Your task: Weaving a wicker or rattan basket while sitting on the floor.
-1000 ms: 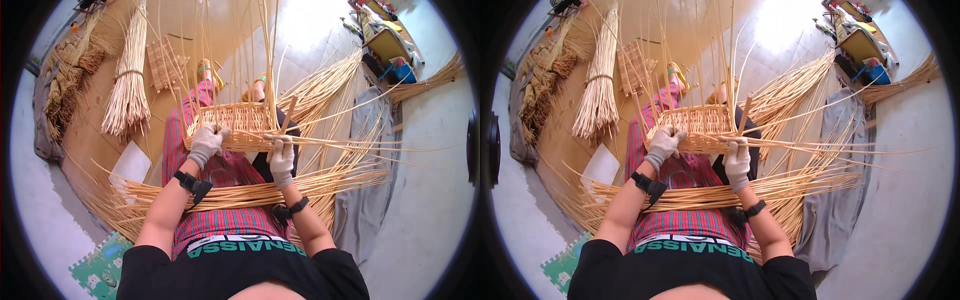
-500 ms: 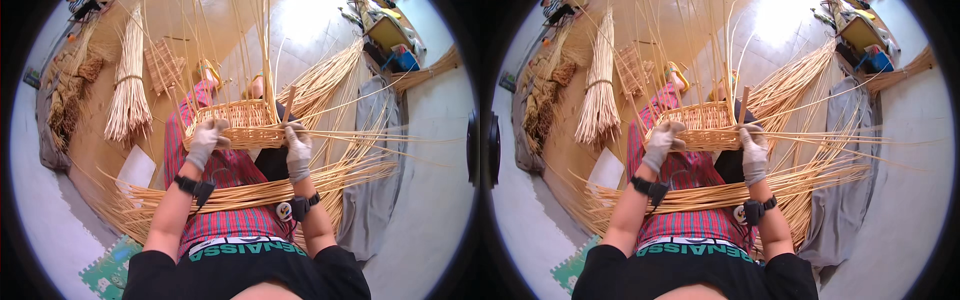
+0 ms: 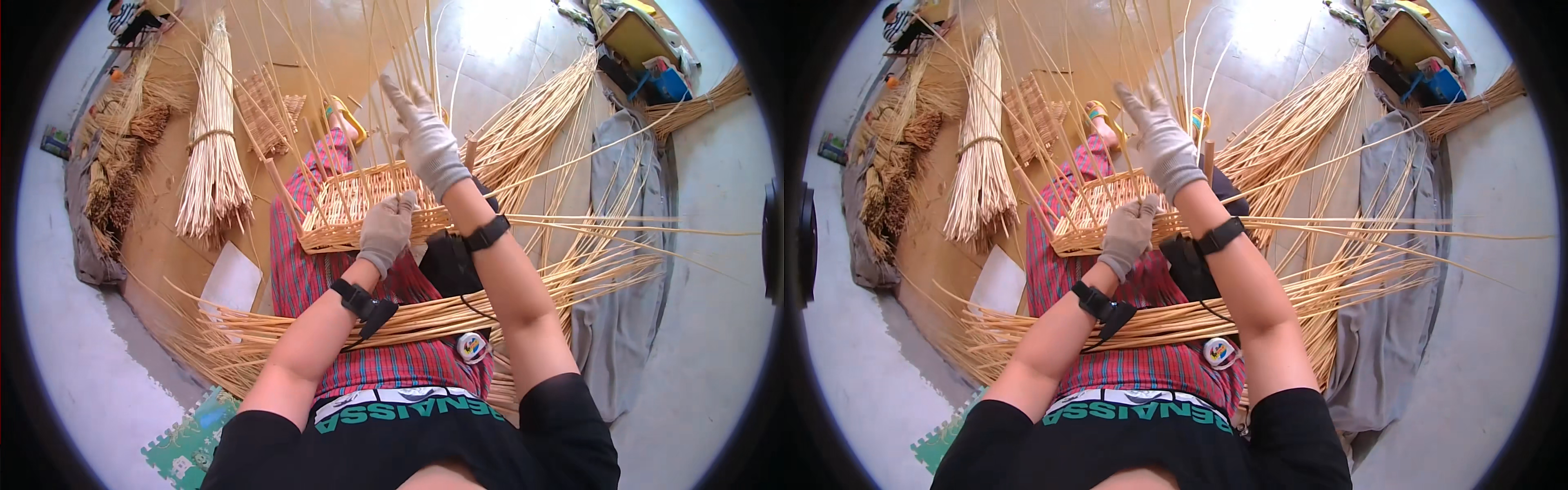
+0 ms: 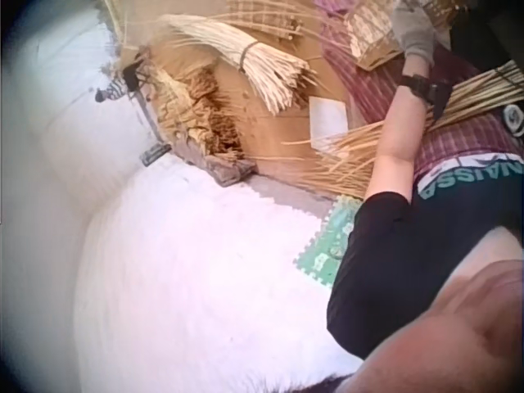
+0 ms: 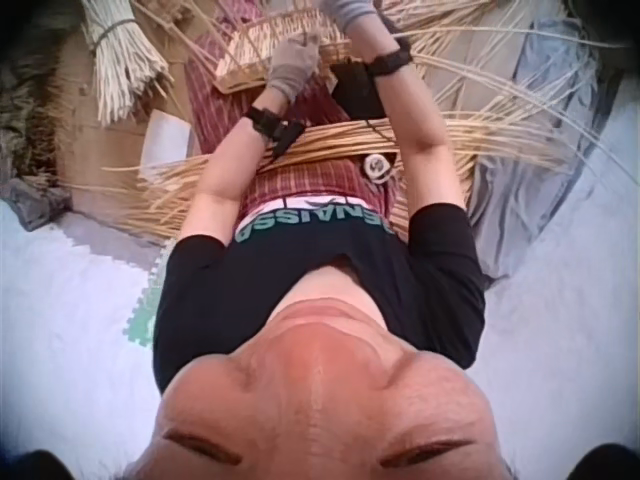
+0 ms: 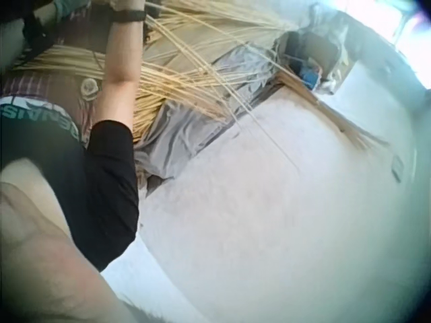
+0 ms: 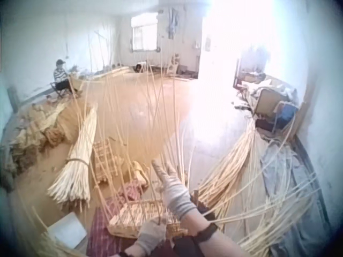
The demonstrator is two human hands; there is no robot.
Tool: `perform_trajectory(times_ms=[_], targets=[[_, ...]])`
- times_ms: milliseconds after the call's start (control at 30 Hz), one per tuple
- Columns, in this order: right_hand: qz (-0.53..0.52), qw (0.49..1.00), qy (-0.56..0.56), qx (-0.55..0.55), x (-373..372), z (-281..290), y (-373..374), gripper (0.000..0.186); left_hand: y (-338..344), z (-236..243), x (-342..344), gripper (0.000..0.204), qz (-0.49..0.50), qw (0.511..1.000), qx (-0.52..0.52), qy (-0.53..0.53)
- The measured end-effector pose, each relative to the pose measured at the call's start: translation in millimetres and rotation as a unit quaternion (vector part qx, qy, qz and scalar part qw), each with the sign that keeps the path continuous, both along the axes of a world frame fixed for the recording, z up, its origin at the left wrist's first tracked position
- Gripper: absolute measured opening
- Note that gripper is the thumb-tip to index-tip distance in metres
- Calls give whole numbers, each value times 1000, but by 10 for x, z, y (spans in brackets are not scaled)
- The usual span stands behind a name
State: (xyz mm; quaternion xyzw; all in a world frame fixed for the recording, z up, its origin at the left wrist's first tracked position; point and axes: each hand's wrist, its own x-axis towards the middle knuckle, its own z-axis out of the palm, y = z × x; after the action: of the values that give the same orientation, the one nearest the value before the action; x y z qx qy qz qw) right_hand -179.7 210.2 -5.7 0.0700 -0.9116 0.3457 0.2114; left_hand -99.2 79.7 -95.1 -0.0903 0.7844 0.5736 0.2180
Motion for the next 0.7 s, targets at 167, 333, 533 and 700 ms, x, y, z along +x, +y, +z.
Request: perform_trajectory(times_ms=[167, 333, 533, 700], targets=[[-15, 894, 115, -433, 1099, -442, 510, 33, 12, -122, -90, 33, 6, 999, 5, -52], [-30, 898, -340, -277, 1993, -687, 659, 21, 17, 69, 5, 25, 5, 999, 28, -15], [-19, 939, -201, 278, 1369, -772, 155, 74, -744, 460, -11, 40, 169, 856, 49, 487], [-26, 974, -116, 191, 1455, -920, 190, 63, -1460, 150, -112, 44, 185, 954, 213, 104]])
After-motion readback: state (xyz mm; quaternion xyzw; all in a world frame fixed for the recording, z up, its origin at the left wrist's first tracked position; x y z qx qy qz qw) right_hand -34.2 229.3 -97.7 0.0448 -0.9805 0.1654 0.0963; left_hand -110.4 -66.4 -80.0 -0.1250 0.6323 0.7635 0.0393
